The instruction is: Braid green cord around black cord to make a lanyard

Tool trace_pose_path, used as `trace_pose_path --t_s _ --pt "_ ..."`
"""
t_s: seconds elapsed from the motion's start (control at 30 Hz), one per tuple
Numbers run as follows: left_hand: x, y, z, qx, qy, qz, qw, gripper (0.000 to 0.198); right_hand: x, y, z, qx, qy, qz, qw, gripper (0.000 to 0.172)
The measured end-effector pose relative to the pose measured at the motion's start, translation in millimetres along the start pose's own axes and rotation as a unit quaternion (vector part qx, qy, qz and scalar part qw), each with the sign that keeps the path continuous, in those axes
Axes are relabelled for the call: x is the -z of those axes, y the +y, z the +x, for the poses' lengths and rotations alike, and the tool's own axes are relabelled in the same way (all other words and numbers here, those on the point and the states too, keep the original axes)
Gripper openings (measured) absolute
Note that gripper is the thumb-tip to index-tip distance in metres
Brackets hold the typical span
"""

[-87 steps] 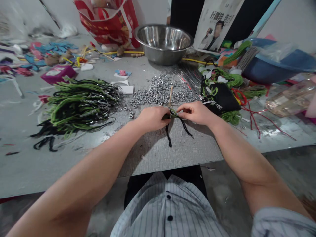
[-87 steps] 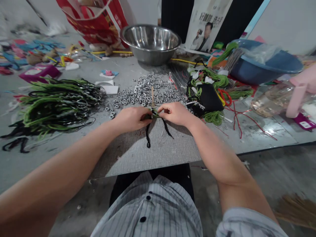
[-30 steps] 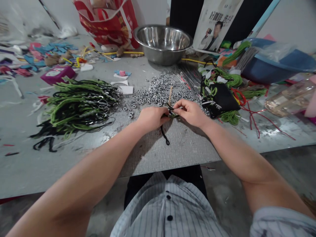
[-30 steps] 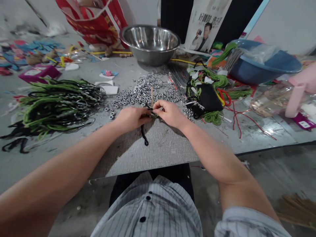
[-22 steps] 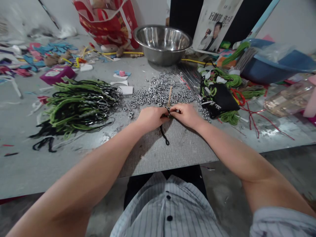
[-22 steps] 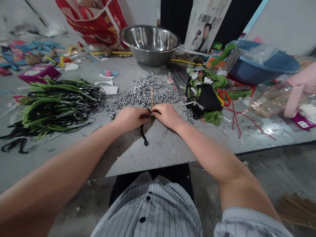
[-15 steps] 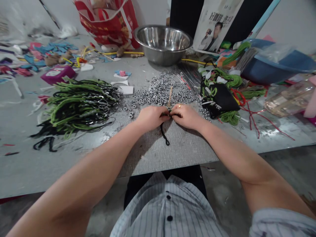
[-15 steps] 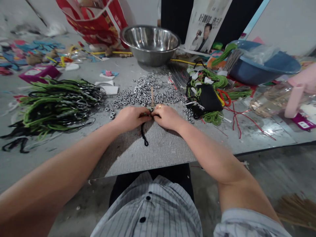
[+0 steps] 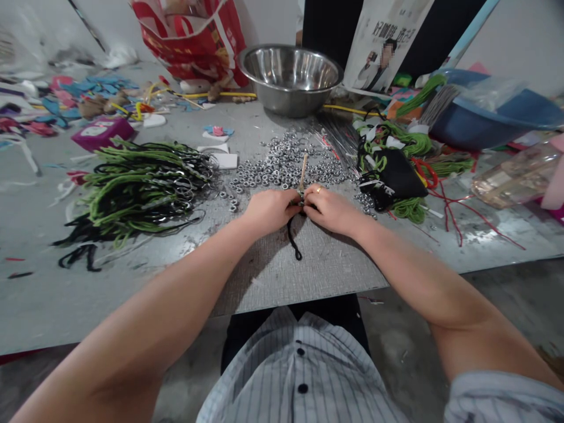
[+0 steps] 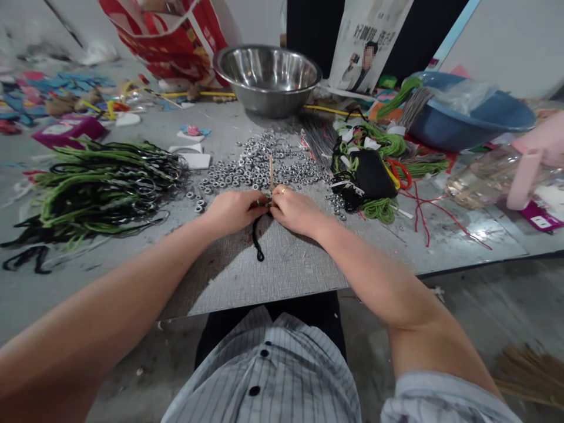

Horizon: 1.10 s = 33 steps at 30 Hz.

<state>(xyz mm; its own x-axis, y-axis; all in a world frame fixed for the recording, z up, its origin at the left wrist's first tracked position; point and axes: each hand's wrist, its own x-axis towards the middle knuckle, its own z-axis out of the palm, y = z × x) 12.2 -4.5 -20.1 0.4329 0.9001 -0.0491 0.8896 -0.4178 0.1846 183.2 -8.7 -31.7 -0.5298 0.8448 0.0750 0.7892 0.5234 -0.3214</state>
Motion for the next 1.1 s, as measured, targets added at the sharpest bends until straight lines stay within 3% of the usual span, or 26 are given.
trace_pose_path --t_s 0.13,0.3,0.4,0.63,0.9,1.1 --pt "-0.4 0.6 -0.2 -0.003 -0.001 0.006 1.000 0.029 1.6 3.6 -2.7 -0.014 0.005 0.016 1.000 0.012" --pt "-1.3 4.4 -1.2 0.001 0.001 0.014 1.000 0.032 2.8 8.7 -4.6 -0.030 0.015 0.031 0.999 0.040" --pt "-2.4 8.0 -2.8 -0.004 0.006 0.016 1.000 0.035 4.7 11.1 -4.4 -0.019 0.011 0.043 0.999 0.046" --pt "-4.9 14.5 -5.8 0.005 0.016 0.029 0.999 0.038 13.5 30.7 -4.0 0.012 0.014 0.090 0.996 0.019" --pt "-2.0 14.9 -7.0 -0.001 0.005 0.023 1.000 0.044 7.3 26.6 0.7 -0.027 0.018 -0.007 0.999 0.011" --pt "1.8 13.0 -8.3 -0.020 -0.024 0.015 0.999 0.061 0.9 24.4 4.8 -0.066 0.051 -0.029 0.996 0.014"
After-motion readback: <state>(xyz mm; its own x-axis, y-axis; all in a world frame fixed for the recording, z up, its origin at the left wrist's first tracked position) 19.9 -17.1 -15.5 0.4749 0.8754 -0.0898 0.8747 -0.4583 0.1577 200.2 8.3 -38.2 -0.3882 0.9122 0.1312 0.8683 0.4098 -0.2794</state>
